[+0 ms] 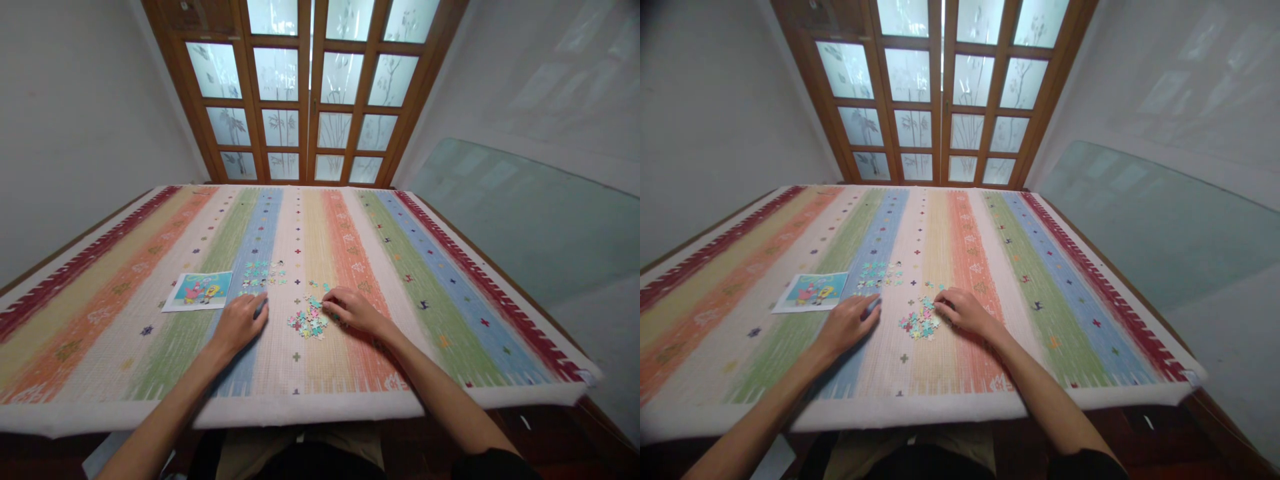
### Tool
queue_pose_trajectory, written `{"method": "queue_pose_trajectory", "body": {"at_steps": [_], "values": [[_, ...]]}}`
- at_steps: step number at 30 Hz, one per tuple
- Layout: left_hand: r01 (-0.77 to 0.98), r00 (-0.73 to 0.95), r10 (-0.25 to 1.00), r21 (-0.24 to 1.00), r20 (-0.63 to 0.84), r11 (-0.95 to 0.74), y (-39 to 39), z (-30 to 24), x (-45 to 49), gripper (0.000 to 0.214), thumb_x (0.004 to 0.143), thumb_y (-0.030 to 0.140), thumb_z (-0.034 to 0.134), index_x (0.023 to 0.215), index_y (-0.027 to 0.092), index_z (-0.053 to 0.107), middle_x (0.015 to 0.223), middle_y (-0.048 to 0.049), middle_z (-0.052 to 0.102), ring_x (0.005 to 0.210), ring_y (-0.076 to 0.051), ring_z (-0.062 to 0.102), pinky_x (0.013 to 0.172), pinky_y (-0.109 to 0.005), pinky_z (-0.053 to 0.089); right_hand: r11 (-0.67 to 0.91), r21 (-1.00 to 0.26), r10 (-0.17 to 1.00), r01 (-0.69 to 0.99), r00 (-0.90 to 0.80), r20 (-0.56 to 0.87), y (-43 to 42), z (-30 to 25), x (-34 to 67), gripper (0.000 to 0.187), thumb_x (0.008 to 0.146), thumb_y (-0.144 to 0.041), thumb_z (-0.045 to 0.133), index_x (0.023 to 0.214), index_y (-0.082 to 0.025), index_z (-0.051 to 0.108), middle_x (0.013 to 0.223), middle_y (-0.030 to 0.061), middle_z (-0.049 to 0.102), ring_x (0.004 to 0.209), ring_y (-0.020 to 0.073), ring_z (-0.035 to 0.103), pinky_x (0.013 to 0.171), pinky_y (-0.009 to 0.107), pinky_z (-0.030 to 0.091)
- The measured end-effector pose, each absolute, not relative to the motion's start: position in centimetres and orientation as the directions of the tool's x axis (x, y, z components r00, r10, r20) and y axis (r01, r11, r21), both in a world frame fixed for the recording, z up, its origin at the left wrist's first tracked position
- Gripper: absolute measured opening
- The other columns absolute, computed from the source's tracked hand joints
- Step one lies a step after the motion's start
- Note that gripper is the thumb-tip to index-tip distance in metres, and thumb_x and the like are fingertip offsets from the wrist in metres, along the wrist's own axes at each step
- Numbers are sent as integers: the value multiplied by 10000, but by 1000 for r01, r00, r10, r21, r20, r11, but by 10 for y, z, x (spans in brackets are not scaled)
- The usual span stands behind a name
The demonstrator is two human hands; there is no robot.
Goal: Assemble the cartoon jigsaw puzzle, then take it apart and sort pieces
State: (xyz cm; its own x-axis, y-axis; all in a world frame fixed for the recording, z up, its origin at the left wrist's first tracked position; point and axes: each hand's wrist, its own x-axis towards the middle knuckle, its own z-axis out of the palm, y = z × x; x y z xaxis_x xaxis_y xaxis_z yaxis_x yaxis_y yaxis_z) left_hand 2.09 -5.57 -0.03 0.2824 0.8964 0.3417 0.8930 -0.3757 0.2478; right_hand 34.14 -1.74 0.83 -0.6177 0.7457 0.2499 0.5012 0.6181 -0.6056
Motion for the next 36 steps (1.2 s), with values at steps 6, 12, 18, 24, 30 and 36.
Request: {"method": "queue_pose_trajectory", "body": {"at_steps": [6,12,18,24,30,36], "values": [[800,367,884,387,290,-459,-49,5,61,309,967,300,512,1153,174,724,804,-78,696,742,-217,631,765,-369,514,614,-603,755,509,-601,262,-15,8,341,124,989,-241,582,917,-220,681,900,67,715,837,207,641,794,358,500],[782,464,867,376,178,-496,-31,12,93,253,970,270,529,1136,198,706,889,-88,695,868,-248,647,799,-367,498,637,-562,750,527,-593,294,-13,3,343,115,991,-229,581,918,-194,664,900,71,700,858,203,628,799,346,485],[769,497,853,373,160,-519,-22,8,101,161,976,234,534,964,191,689,879,-72,663,884,-239,640,790,-340,492,693,-502,711,518,-606,356,-13,1,342,99,983,-213,598,910,-181,657,868,65,674,839,198,612,772,323,470],[746,480,852,414,209,-522,-27,7,96,246,1031,234,431,950,187,658,930,-79,641,937,-229,620,860,-355,497,733,-432,679,526,-611,408,-13,-5,342,68,912,-182,659,846,-185,674,923,76,651,861,203,609,764,318,471],[737,425,876,474,228,-482,-31,4,90,215,969,224,490,815,194,638,845,-65,616,843,-224,599,816,-367,502,744,-433,664,509,-633,397,-15,-5,343,73,835,-142,692,786,-193,677,918,67,645,860,202,609,764,320,471],[731,407,877,485,257,-481,-33,4,98,157,938,226,569,1057,206,669,966,-62,605,920,-224,602,870,-366,499,759,-433,643,486,-662,385,-15,-1,343,73,812,-123,687,782,-190,689,907,67,653,856,206,611,761,322,475]]}}
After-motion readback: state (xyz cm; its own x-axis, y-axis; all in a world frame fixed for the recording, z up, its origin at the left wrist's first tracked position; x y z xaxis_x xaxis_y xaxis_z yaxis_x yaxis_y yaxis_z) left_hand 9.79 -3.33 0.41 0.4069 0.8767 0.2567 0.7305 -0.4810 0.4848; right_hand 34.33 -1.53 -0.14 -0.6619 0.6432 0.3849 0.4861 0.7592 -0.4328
